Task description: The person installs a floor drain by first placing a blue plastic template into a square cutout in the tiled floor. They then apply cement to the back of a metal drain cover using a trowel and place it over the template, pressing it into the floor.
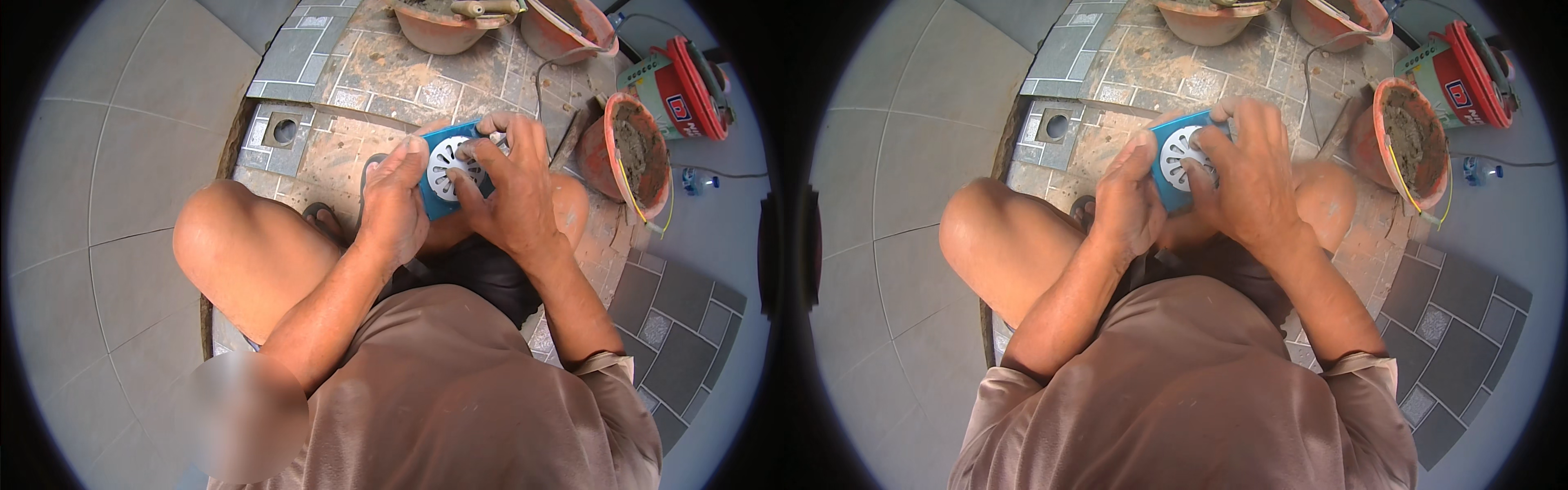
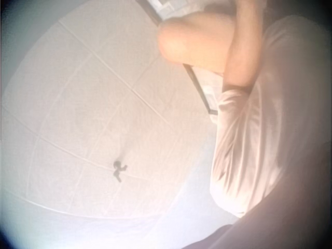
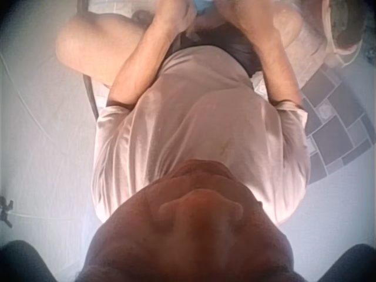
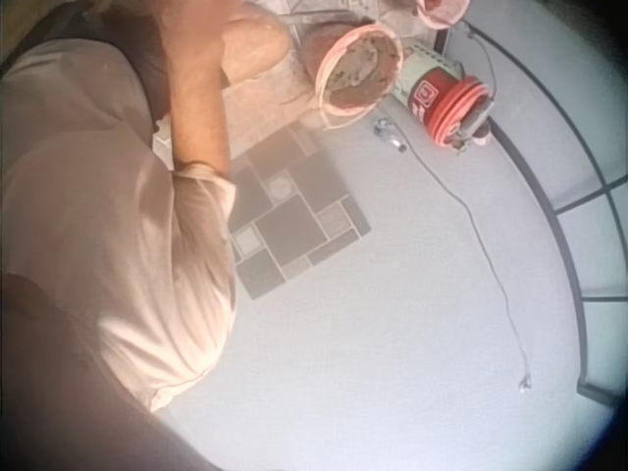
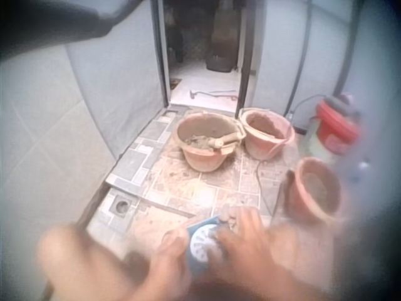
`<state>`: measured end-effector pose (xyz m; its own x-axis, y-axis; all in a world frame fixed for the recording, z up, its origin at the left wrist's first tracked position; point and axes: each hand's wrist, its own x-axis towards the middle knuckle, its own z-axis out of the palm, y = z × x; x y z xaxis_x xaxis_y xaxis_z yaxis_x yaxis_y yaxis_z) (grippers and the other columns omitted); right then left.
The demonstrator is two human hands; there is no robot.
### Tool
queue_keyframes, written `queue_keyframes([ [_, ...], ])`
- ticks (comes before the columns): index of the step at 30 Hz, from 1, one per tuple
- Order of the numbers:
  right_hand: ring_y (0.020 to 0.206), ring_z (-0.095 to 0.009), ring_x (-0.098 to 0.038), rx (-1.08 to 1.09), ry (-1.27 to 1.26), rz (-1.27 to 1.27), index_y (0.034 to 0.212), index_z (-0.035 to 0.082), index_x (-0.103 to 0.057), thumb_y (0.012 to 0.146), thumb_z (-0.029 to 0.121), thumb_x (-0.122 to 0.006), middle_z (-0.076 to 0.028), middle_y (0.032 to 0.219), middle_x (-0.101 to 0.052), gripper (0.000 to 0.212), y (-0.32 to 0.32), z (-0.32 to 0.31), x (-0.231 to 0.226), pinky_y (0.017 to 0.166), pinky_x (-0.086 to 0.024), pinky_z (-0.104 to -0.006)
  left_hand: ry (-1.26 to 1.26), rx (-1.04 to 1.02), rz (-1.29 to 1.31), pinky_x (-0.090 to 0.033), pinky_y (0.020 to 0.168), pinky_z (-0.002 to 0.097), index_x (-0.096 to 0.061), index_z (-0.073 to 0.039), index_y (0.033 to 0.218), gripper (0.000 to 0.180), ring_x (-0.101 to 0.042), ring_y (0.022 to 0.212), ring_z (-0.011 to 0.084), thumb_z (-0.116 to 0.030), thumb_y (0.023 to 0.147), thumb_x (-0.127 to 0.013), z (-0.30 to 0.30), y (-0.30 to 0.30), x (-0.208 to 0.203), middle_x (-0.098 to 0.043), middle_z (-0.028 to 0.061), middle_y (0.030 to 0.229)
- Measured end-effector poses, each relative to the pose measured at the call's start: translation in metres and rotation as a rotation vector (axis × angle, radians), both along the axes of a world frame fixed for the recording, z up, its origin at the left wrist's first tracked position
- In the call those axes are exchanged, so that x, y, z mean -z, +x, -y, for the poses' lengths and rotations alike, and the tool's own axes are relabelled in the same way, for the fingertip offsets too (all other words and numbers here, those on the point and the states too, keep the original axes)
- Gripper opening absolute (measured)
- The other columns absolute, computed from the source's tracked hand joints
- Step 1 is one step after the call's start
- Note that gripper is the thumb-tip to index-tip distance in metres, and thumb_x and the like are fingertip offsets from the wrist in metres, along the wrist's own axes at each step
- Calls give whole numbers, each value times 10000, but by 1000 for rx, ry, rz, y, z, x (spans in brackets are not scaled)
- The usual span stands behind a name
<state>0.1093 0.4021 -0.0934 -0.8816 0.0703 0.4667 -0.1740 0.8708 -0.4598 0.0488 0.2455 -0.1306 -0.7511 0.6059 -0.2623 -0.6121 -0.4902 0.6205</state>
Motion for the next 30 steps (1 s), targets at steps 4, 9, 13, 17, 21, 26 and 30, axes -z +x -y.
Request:
queue_keyframes([
  [4,1127,-370,-571,-52,40,49,979,40,-718,722,49,-864,-150,1181,-595,297,-2,-1,-4,945,-484,-453,-29,35,-7,-507,1153,449,-477,25,1547,534,-620,1324,267,-336,1155,-452,1,1,-5,-616,174,1448],
  [9,1088,-329,-567,-136,75,54,945,66,-706,725,81,-836,-85,1116,-595,256,-5,-5,-1,908,-446,-441,-80,54,43,-501,1157,450,-455,34,1565,540,-618,1326,273,-327,1166,-408,1,2,-10,-611,177,1453],
  [13,1058,-302,-567,-188,79,100,909,85,-684,748,96,-820,-64,1071,-580,212,-6,-5,2,869,-438,-435,-103,46,102,-553,1095,380,-504,70,1503,481,-678,1223,216,-265,1184,-372,3,0,-12,-656,168,1362],
  [17,1051,-294,-573,-192,150,118,922,84,-671,766,103,-808,-65,1055,-580,209,-6,-5,10,864,-442,-438,-106,20,115,-563,1061,381,-519,84,1480,479,-683,1203,222,-259,1182,-367,2,1,-7,-664,170,1342],
  [21,1070,-349,-586,-228,108,160,1030,36,-662,795,111,-821,-127,1098,-597,294,-5,-7,11,917,-457,-460,-131,20,139,-564,1039,376,-533,77,1471,475,-688,1185,226,-258,1183,-357,1,-1,-6,-673,167,1325],
  [26,1073,-301,-580,-277,160,246,1001,73,-666,795,139,-803,-69,1091,-596,256,-4,-12,15,901,-459,-447,-196,86,130,-537,1095,478,-461,62,1545,526,-641,1282,308,-302,1181,-354,5,-1,-1,-612,210,1422],
  [30,1041,-311,-591,-282,168,288,988,72,-666,801,136,-790,-73,1055,-609,233,-3,-14,23,885,-471,-444,-204,73,141,-542,1092,488,-468,65,1537,516,-643,1281,309,-288,1179,-353,3,1,-2,-618,218,1412],
])
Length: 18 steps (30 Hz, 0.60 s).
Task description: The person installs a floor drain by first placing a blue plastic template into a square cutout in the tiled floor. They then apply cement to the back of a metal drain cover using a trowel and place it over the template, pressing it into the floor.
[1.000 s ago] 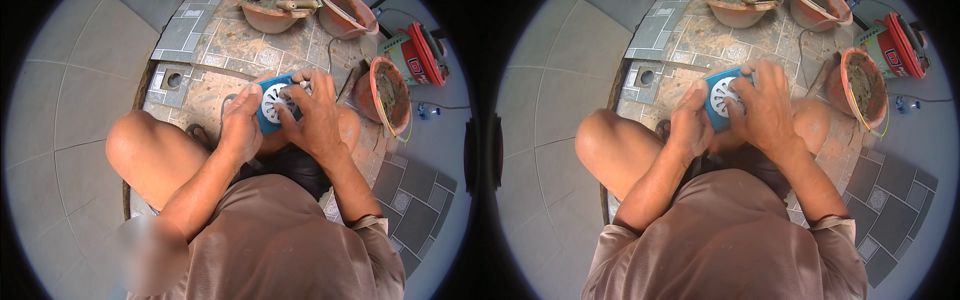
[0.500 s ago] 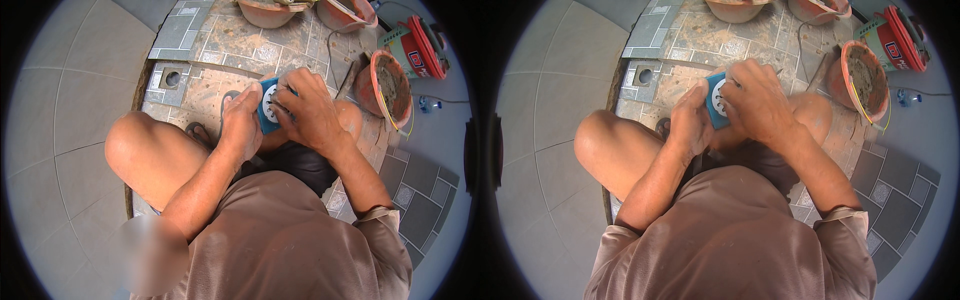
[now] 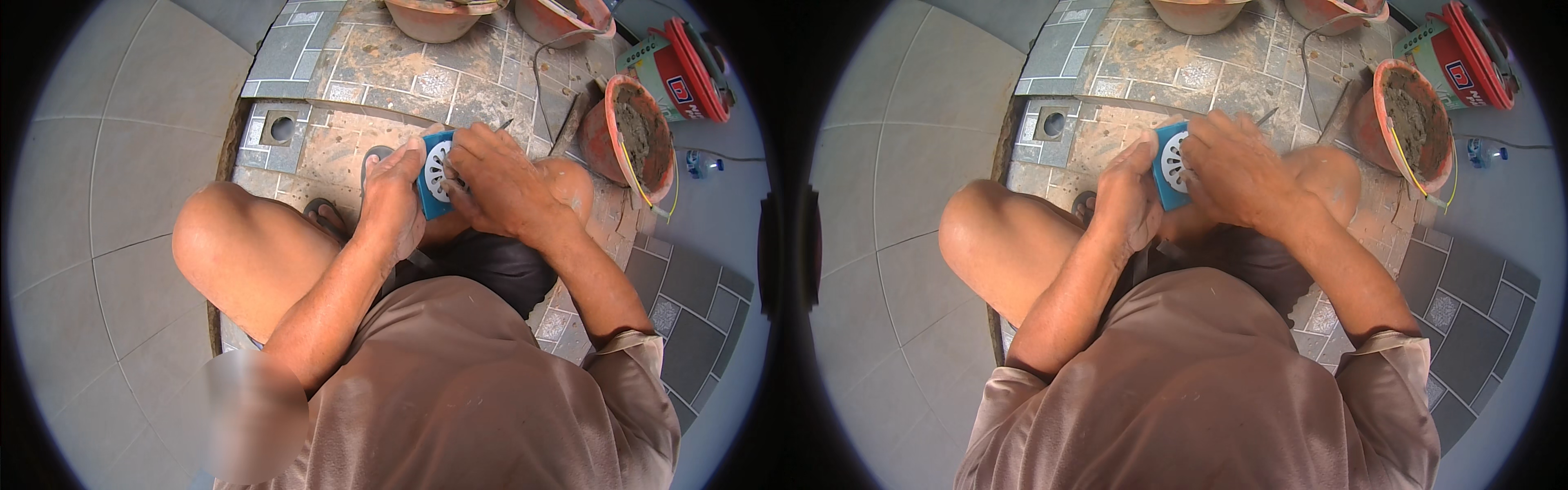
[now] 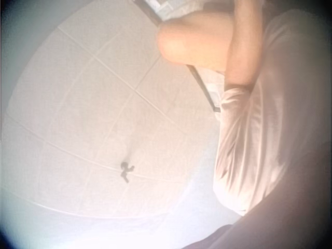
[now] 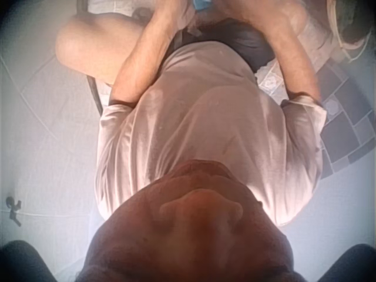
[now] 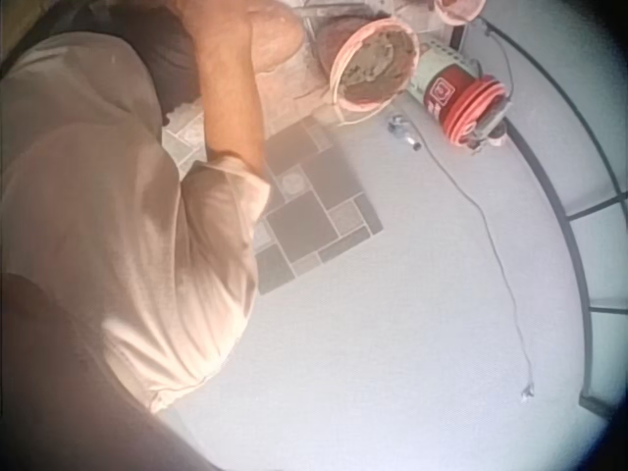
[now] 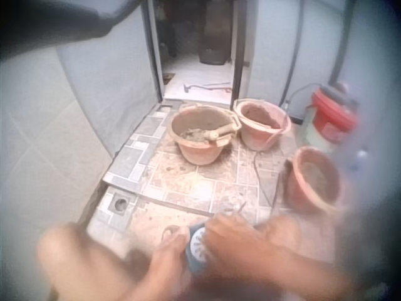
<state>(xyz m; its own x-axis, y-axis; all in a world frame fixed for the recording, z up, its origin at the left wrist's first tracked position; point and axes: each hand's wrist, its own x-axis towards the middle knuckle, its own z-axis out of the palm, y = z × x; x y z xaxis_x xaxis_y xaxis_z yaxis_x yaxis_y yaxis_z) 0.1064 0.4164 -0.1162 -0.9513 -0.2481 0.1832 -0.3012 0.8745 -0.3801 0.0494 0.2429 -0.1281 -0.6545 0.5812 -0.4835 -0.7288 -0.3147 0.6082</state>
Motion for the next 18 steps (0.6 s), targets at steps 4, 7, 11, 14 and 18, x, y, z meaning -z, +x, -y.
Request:
queue_keyframes([
  [4,983,-324,-607,58,-213,-91,954,69,-667,821,125,-765,-90,976,-617,174,-1,0,7,845,-496,-443,36,-11,-18,-544,1084,488,-478,72,1528,510,-644,1279,305,-276,1178,-351,-1,-2,-2,-621,218,1408],
  [7,958,-332,-618,58,-210,-166,933,62,-662,829,109,-750,-107,953,-623,144,-1,1,7,817,-513,-453,17,-11,-23,-541,1083,480,-485,78,1520,506,-649,1266,305,-271,1178,-358,-4,-2,-5,-623,216,1406],
  [11,971,-357,-626,100,-160,-100,934,38,-636,832,81,-768,-140,981,-622,173,-2,6,5,831,-523,-460,-20,6,13,-547,1059,407,-539,70,1467,476,-684,1187,242,-272,1184,-365,-5,-1,-7,-679,173,1313],
  [14,999,-374,-635,117,-138,-41,946,22,-625,856,98,-763,-160,998,-623,182,-4,7,3,859,-531,-462,-30,12,-19,-543,1074,470,-516,90,1450,476,-665,1227,294,-269,1180,-361,-3,-2,4,-643,206,1352],
  [18,1019,-383,-649,149,-56,-81,989,11,-622,906,149,-719,-169,1000,-616,188,-8,14,18,882,-548,-475,-26,-4,-21,-543,1071,468,-519,83,1449,472,-667,1224,291,-271,1180,-359,-4,-2,11,-643,202,1353],
])
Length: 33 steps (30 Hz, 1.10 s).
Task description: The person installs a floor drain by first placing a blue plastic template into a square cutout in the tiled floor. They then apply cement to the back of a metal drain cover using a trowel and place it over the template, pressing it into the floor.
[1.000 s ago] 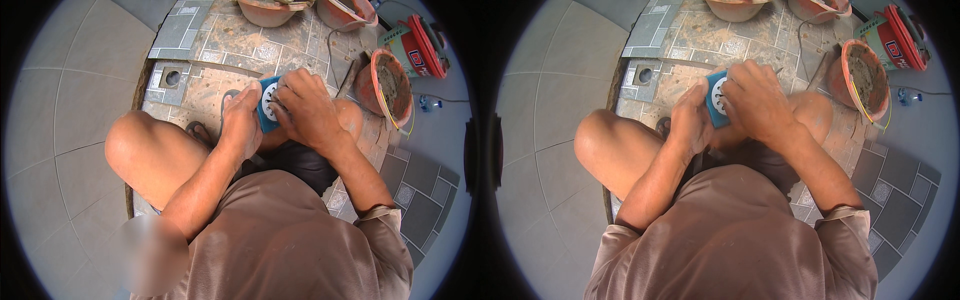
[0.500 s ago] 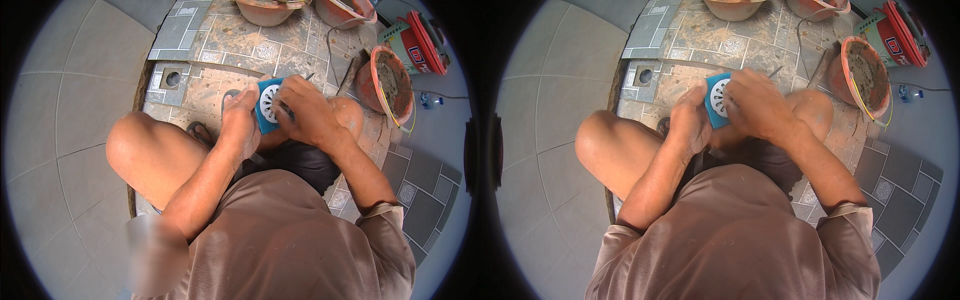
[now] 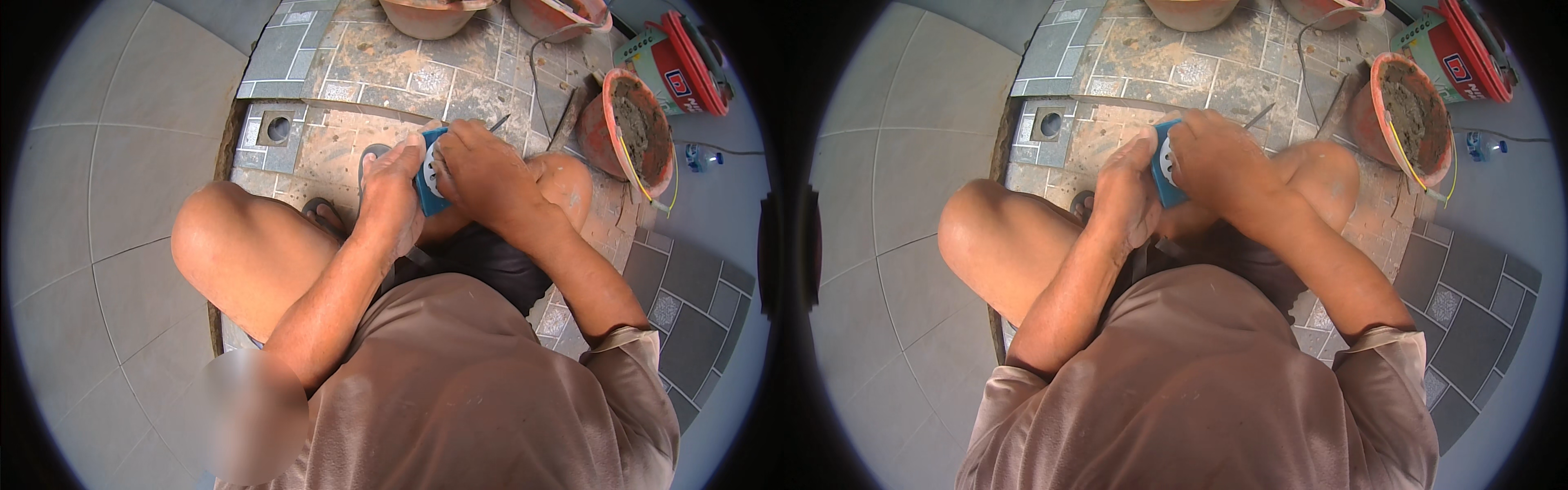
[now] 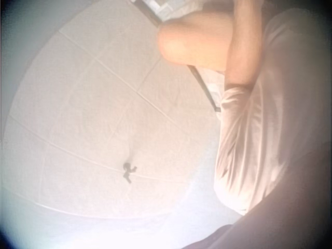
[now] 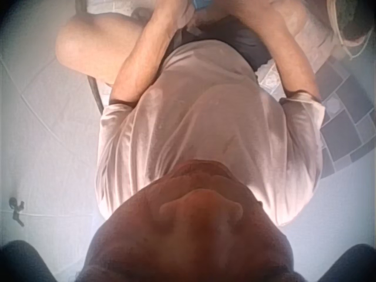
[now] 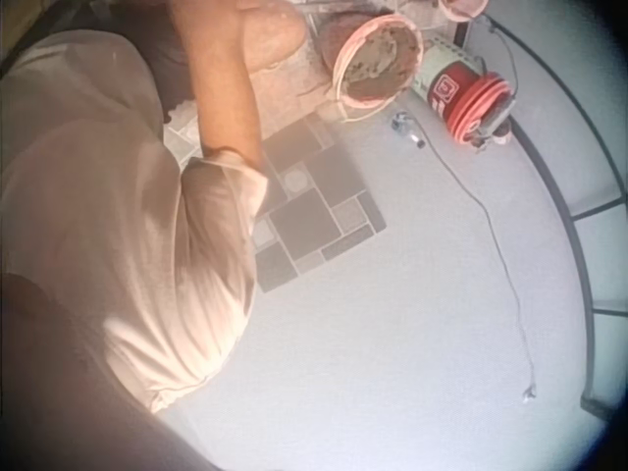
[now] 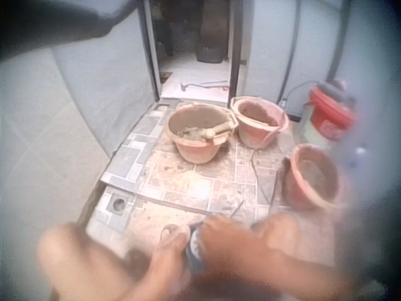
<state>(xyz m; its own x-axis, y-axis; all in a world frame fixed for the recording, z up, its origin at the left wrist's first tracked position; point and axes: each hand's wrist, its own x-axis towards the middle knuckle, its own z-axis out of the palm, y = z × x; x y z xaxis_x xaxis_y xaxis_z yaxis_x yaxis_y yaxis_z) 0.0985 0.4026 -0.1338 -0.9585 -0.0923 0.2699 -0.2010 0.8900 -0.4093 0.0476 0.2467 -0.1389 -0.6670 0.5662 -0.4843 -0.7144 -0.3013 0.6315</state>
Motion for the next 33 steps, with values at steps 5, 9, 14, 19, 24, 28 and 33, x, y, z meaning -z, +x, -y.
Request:
queue_keyframes([
  [5,975,-384,-668,62,-21,54,1035,18,-606,940,165,-693,-173,1025,-624,195,0,7,3,846,-564,-481,14,-70,15,-555,1058,388,-527,62,1494,469,-680,1191,236,-256,1184,-375,-2,1,-11,-666,169,1350],
  [9,951,-378,-675,127,-43,72,1045,32,-600,950,167,-690,-162,1027,-626,188,-1,12,-1,816,-570,-482,56,-89,-16,-542,1086,454,-518,50,1498,468,-665,1232,286,-256,1179,-363,-2,0,-8,-641,190,1392],
  [14,932,-362,-689,31,24,11,1000,39,-606,903,147,-708,-152,978,-633,178,-3,1,4,830,-560,-484,32,-49,-3,-551,1079,456,-518,63,1490,469,-671,1233,295,-254,1181,-366,-2,-2,-6,-650,197,1383],
  [19,928,-345,-696,-56,42,-3,975,48,-613,873,133,-716,-144,940,-639,167,-3,-9,3,828,-550,-482,-38,51,28,-554,1072,459,-542,68,1439,453,-675,1226,299,-256,1183,-355,-1,-6,-8,-653,208,1362],
  [24,938,-351,-699,13,68,67,971,44,-614,885,142,-710,-148,950,-650,162,1,-4,5,836,-552,-489,-68,16,56,-551,1058,468,-534,65,1436,452,-673,1208,295,-256,1185,-338,-4,-2,1,-659,199,1340],
  [28,948,-361,-703,29,103,89,983,31,-622,897,147,-705,-162,970,-661,167,-1,-5,4,831,-562,-487,-24,27,40,-543,1057,472,-539,57,1426,447,-670,1196,291,-260,1184,-337,-4,-5,10,-661,189,1328],
  [33,912,-395,-684,88,103,188,1025,27,-618,952,192,-699,-176,995,-632,198,-2,-9,2,792,-563,-482,-60,62,-12,-549,1055,483,-545,52,1415,437,-672,1201,298,-250,1182,-332,-7,-6,10,-655,198,1334],
])
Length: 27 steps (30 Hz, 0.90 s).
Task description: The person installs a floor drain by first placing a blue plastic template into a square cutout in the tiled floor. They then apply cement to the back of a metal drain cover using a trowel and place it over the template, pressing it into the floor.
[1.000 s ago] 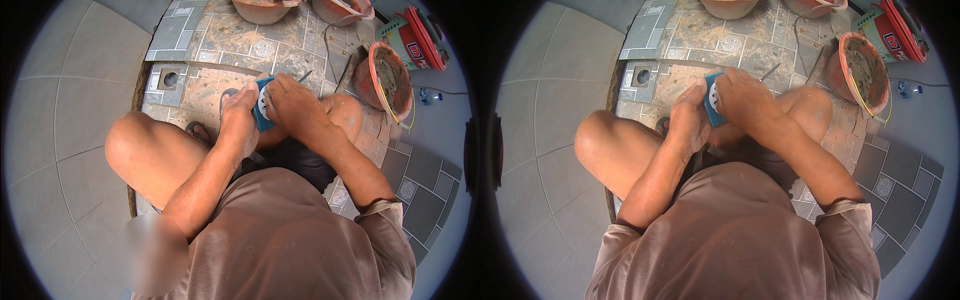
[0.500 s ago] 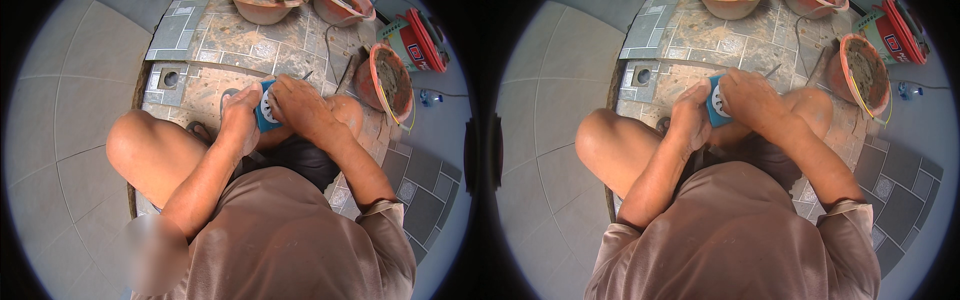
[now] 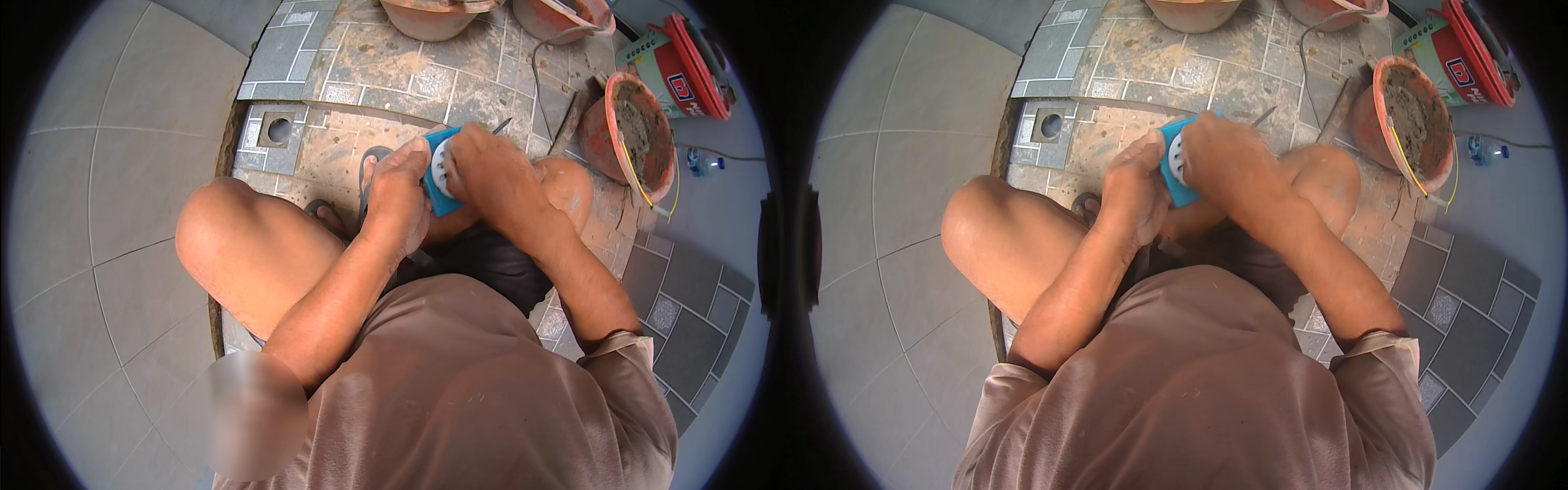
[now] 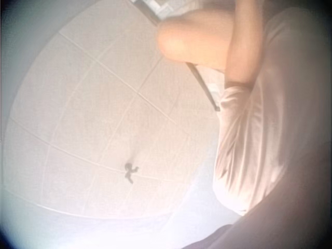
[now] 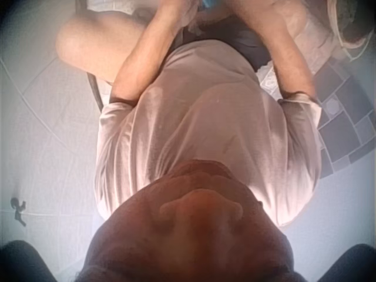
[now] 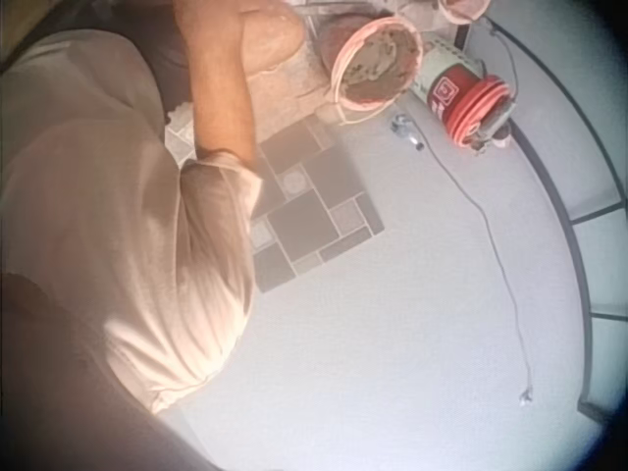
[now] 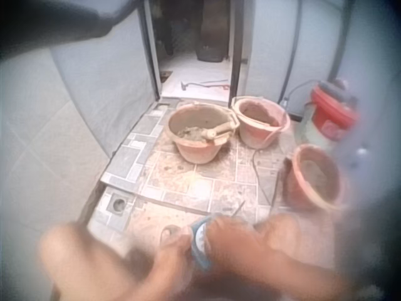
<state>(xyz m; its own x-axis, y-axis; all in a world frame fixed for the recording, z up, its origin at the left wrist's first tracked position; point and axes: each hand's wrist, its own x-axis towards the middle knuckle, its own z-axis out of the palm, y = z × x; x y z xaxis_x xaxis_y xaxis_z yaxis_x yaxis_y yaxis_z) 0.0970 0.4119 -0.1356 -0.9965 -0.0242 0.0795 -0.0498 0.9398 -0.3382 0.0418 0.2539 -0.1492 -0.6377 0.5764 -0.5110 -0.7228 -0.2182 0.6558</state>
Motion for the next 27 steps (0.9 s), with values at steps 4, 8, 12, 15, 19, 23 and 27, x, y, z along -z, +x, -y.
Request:
queue_keyframes([
  [4,839,-365,-670,44,-180,-188,1025,20,-647,931,92,-716,-167,963,-624,136,2,-6,1,742,-549,-450,51,-121,63,-561,1065,507,-547,46,1398,418,-675,1212,315,-240,1181,-334,-3,3,1,-653,206,1333],
  [8,910,-386,-673,234,-367,-227,1048,27,-668,916,60,-709,-163,1024,-643,142,7,-17,-15,792,-548,-466,106,-142,37,-577,1057,494,-550,54,1374,382,-693,1183,310,-212,1176,-360,-2,-1,-5,-663,207,1320],
  [12,936,-407,-671,219,-293,-344,1151,14,-683,887,58,-742,-181,1048,-640,274,11,-12,-16,821,-551,-467,175,-198,47,-607,1025,435,-558,82,1340,340,-724,1124,271,-161,1166,-398,-4,-1,0,-684,213,1287],
  [15,945,-353,-678,360,-217,-429,1274,-3,-681,876,52,-759,-192,1065,-646,410,14,-11,-10,841,-552,-432,224,-179,28,-603,1046,452,-536,94,1374,332,-722,1153,290,-114,1145,-416,-7,-1,-12,-676,229,1310],
  [19,966,-270,-687,449,-649,-197,1352,-9,-668,885,40,-754,-177,1128,-670,477,20,-18,-11,858,-552,-373,261,-134,-2,-600,1058,457,-532,93,1402,345,-723,1183,308,-23,1091,-437,-8,-3,-18,-679,237,1324],
  [23,1067,-243,-711,440,-687,-181,1367,-21,-661,900,3,-721,-169,1200,-689,471,24,-16,-18,866,-556,-332,229,-98,-44,-606,1047,456,-562,83,1384,356,-732,1166,300,40,1045,-465,-6,0,-20,-701,233,1296],
  [27,1192,-216,-705,419,-917,-165,1386,-39,-646,918,-54,-675,-149,1257,-702,469,29,-18,-13,923,-562,-302,237,-85,-39,-619,1027,445,-578,76,1375,346,-743,1141,293,56,1039,-495,-6,-1,-20,-718,227,1263],
])
